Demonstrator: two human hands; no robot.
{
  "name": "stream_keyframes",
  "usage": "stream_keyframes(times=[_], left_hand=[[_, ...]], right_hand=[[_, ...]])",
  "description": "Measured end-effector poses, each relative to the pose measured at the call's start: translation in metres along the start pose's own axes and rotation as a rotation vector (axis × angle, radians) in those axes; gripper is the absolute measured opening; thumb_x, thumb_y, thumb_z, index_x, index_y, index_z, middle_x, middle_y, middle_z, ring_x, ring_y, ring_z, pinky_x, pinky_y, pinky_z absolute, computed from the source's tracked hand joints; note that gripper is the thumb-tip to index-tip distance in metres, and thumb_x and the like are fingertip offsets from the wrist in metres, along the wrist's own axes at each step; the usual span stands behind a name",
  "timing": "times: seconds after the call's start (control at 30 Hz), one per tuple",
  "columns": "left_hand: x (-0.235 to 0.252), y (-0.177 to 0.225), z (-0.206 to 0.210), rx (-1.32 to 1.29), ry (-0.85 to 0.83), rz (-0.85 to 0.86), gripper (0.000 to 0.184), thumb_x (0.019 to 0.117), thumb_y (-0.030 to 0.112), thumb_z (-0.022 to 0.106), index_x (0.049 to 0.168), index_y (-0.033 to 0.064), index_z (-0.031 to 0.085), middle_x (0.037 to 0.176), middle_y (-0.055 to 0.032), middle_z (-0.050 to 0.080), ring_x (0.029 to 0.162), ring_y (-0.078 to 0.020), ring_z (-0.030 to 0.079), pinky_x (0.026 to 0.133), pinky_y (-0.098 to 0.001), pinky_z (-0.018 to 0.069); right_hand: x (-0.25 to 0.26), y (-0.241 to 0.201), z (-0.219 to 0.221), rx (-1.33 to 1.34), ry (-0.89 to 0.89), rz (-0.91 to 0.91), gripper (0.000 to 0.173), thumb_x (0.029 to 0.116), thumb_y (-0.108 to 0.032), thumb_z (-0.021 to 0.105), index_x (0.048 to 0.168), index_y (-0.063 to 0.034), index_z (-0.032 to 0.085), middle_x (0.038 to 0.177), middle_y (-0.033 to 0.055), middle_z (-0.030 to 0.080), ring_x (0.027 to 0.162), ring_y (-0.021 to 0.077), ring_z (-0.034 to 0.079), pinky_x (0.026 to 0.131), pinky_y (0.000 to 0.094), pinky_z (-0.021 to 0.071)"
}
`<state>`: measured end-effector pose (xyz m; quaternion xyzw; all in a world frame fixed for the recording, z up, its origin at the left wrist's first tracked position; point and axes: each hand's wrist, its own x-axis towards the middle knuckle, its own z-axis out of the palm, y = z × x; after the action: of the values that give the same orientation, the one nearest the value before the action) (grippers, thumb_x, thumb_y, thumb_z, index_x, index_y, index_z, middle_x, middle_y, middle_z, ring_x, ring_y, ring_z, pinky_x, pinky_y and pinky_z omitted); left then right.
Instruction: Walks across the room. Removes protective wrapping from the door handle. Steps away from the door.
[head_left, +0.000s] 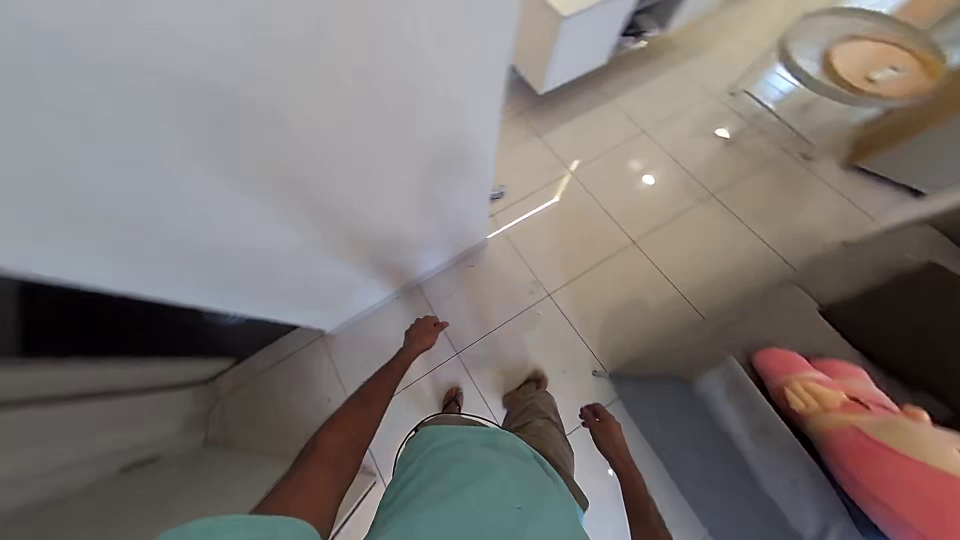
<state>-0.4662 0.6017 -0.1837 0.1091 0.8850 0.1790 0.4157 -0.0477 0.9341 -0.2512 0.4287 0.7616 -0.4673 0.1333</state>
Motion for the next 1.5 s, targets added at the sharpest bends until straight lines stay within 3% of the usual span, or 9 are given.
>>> stream_keyframes(times=[0.17,0.33,0.4,0.5,0.67,1.0,1.1,1.27,1.5], left_hand=[[0.097,0.089,0.02,0.075,-0.119,0.057,0.046,0.1069,0.038,0.051,0.126,-0.0028,0.059,0.117,-0.0268,0.067,0.11,-0.0415,0.067,0.096,-0.0624,0.0517],[0.109,0.167,0.078,0.155,-0.203,0.022,0.032,0.1042,0.023,0.051,0.127,0.0017,0.061,0.115,-0.0226,0.069,0.108,-0.0389,0.068,0.093,-0.0626,0.0541],[0.125,0.2,0.088,0.181,-0.243,-0.023,0.029,0.1025,0.022,0.053,0.121,0.0039,0.068,0.117,-0.0214,0.07,0.113,-0.0391,0.067,0.094,-0.0645,0.0523],[0.143,0.258,0.089,0.015,-0.2,-0.108,0.027,0.1029,0.018,0.057,0.115,-0.0019,0.071,0.118,-0.026,0.069,0.116,-0.0424,0.064,0.1,-0.064,0.0476],[0.245,0.37,0.087,0.09,-0.195,-0.022,0.022,0.0999,0.019,0.06,0.108,0.0037,0.072,0.107,-0.0207,0.072,0.105,-0.0389,0.069,0.089,-0.0635,0.0528],[0.486,0.616,0.068,0.397,-0.401,0.075,0.038,0.1024,0.041,0.056,0.125,0.0137,0.069,0.126,-0.0168,0.069,0.12,-0.0369,0.065,0.096,-0.062,0.0524],[0.554,0.714,0.031,0.496,-0.438,0.222,0.033,0.0999,0.035,0.057,0.121,0.0125,0.07,0.118,-0.0157,0.072,0.114,-0.0371,0.067,0.093,-0.0652,0.0534],[0.639,0.893,-0.029,0.14,-0.319,0.235,0.024,0.1027,0.012,0.053,0.118,0.0005,0.067,0.105,-0.018,0.073,0.095,-0.0311,0.072,0.086,-0.0525,0.057],[0.722,1.031,-0.026,0.12,-0.226,0.126,0.027,0.1052,0.02,0.052,0.117,0.0003,0.067,0.107,-0.0184,0.073,0.099,-0.0319,0.072,0.09,-0.0543,0.0557]], right_hand=[[0.065,0.045,-0.02,-0.099,-0.189,0.134,0.032,0.1045,-0.031,0.055,0.117,-0.0056,0.069,0.106,0.0177,0.074,0.099,0.0341,0.072,0.09,0.0596,0.0563],[0.138,0.056,-0.123,-0.206,-0.528,0.135,0.03,0.0995,-0.023,0.063,0.121,-0.0033,0.07,0.117,0.0222,0.071,0.109,0.0383,0.067,0.095,0.0613,0.0512],[0.192,0.053,-0.187,-0.109,-0.414,0.131,0.037,0.1046,-0.033,0.056,0.119,-0.0024,0.069,0.108,0.0207,0.072,0.099,0.0347,0.07,0.089,0.0571,0.0552],[0.254,0.008,-0.299,-0.109,-0.184,0.235,0.039,0.1074,-0.032,0.051,0.129,-0.0026,0.065,0.121,0.0217,0.069,0.115,0.037,0.066,0.1,0.0599,0.0502],[0.38,-0.035,-0.422,0.127,0.193,0.251,0.03,0.1078,-0.029,0.051,0.121,-0.0077,0.067,0.11,0.0125,0.073,0.1,0.0261,0.072,0.09,0.0494,0.0585],[0.516,-0.023,-0.51,0.011,-0.35,0.343,0.041,0.1047,-0.036,0.057,0.127,-0.0036,0.066,0.117,0.0206,0.07,0.105,0.034,0.068,0.094,0.0559,0.0527],[0.55,-0.013,-0.573,0.067,-0.201,0.412,0.039,0.1048,-0.036,0.056,0.126,-0.0048,0.068,0.117,0.0199,0.071,0.107,0.0341,0.069,0.095,0.0568,0.0529],[0.632,-0.042,-0.676,0.247,0.223,0.478,0.031,0.1076,-0.03,0.051,0.121,-0.007,0.068,0.11,0.0156,0.072,0.1,0.0311,0.071,0.09,0.0547,0.0561],[0.804,-0.073,-0.755,0.0,-0.11,0.448,0.046,0.1062,-0.047,0.044,0.114,-0.0095,0.07,0.107,0.0163,0.073,0.101,0.0352,0.07,0.085,0.0629,0.0532]])
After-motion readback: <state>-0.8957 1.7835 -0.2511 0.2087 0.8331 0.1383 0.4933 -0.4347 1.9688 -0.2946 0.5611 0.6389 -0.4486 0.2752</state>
